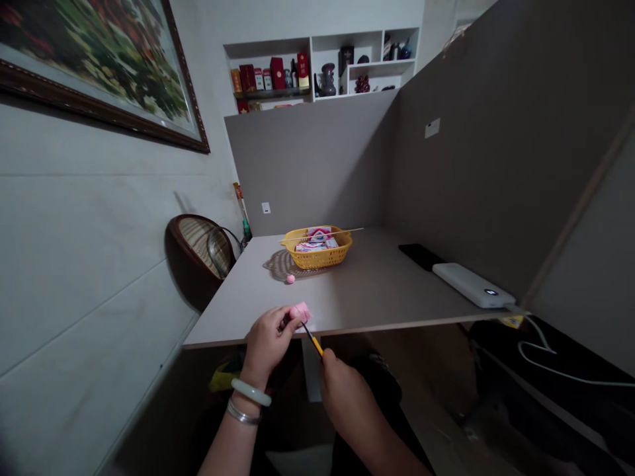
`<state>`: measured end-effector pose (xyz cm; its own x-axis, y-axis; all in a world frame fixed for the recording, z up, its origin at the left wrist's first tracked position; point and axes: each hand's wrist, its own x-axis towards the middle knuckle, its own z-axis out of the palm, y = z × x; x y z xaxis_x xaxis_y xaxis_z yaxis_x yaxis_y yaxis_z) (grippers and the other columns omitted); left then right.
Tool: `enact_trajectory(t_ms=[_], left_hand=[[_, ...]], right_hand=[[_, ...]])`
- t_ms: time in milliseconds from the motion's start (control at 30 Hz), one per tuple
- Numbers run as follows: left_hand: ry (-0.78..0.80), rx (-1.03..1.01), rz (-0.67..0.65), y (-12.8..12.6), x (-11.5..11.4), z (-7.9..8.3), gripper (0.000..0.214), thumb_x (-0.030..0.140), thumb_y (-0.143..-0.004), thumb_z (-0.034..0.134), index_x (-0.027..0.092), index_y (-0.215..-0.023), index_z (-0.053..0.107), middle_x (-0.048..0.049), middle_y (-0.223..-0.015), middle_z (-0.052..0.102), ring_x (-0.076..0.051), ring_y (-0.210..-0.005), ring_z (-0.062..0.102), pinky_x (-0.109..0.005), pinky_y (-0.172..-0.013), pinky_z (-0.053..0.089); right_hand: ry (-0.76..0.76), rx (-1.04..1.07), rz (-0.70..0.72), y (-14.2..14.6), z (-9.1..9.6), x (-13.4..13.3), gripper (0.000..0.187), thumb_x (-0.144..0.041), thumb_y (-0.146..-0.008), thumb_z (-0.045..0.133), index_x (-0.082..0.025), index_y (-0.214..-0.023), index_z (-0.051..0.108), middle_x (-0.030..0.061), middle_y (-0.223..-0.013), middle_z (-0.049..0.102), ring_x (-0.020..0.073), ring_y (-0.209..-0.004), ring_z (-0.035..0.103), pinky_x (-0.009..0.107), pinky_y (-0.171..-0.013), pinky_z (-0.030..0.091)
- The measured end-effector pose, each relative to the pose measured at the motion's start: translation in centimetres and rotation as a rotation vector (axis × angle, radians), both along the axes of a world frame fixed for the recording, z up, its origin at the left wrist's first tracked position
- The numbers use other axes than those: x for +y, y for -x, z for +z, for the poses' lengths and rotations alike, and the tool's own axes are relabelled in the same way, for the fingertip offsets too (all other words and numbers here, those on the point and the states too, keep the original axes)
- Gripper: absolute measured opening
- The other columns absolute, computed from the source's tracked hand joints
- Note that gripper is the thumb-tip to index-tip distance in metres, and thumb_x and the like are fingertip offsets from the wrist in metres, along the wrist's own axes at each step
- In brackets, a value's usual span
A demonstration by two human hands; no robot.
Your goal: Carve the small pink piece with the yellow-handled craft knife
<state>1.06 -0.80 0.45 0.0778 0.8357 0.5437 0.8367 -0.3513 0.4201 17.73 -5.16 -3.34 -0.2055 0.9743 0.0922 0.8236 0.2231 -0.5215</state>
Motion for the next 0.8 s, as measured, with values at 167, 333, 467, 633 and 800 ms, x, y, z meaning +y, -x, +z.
enact_trajectory(t_ms=[167,333,467,633,800], left_hand=[[-0.008,-0.002,0.034,0.0,0.1,-0.1,0.024,0.041,-0.091,0.047,0.022,-0.09,0.062,-0.0029,-0.085,0.065,-0.017,-0.078,0.058,-0.026,-0.068,0.038],[-0.015,0.005,0.034,-0.2,-0.1,0.0,0.024,0.041,-0.091,0.048,0.022,-0.087,0.062,-0.0029,-0.083,0.065,-0.017,-0.078,0.058,-0.026,-0.068,0.039],[-0.01,-0.009,0.009,0.0,-0.2,0.1,0.021,0.038,-0.091,0.048,0.023,-0.091,0.063,-0.0026,-0.086,0.065,-0.017,-0.081,0.059,-0.026,-0.07,0.04],[0.013,-0.003,-0.035,0.2,-0.2,0.1,0.014,0.03,-0.09,0.05,0.023,-0.094,0.062,-0.002,-0.091,0.066,-0.017,-0.085,0.059,-0.026,-0.073,0.041],[0.022,-0.002,-0.043,0.2,-0.1,0.1,0.015,0.032,-0.091,0.05,0.025,-0.095,0.061,-0.0013,-0.092,0.066,-0.018,-0.088,0.059,-0.026,-0.074,0.041]], right_hand=[[-0.009,0.006,0.021,-0.9,0.3,0.1,0.022,-0.021,-0.096,0.031,-0.019,-0.083,0.049,0.0069,-0.079,0.067,0.0172,-0.071,0.064,0.025,-0.054,0.024],[-0.013,0.046,-0.025,-1.4,1.5,-0.4,0.023,-0.024,-0.096,0.031,-0.021,-0.082,0.049,0.0057,-0.077,0.066,0.0168,-0.071,0.063,0.023,-0.056,0.028],[-0.044,0.127,-0.007,-0.6,3.2,-0.2,0.022,-0.029,-0.098,0.029,-0.021,-0.093,0.049,0.0064,-0.082,0.067,0.0179,-0.077,0.064,0.023,-0.057,0.03],[-0.064,0.178,0.027,0.2,3.9,-0.1,0.02,-0.03,-0.098,0.027,-0.023,-0.092,0.045,0.0015,-0.074,0.064,0.0162,-0.067,0.062,0.023,-0.054,0.027],[-0.034,0.185,0.033,0.3,3.6,-0.4,0.019,-0.028,-0.097,0.027,-0.023,-0.096,0.045,0.0017,-0.073,0.064,0.0161,-0.065,0.061,0.023,-0.053,0.026]])
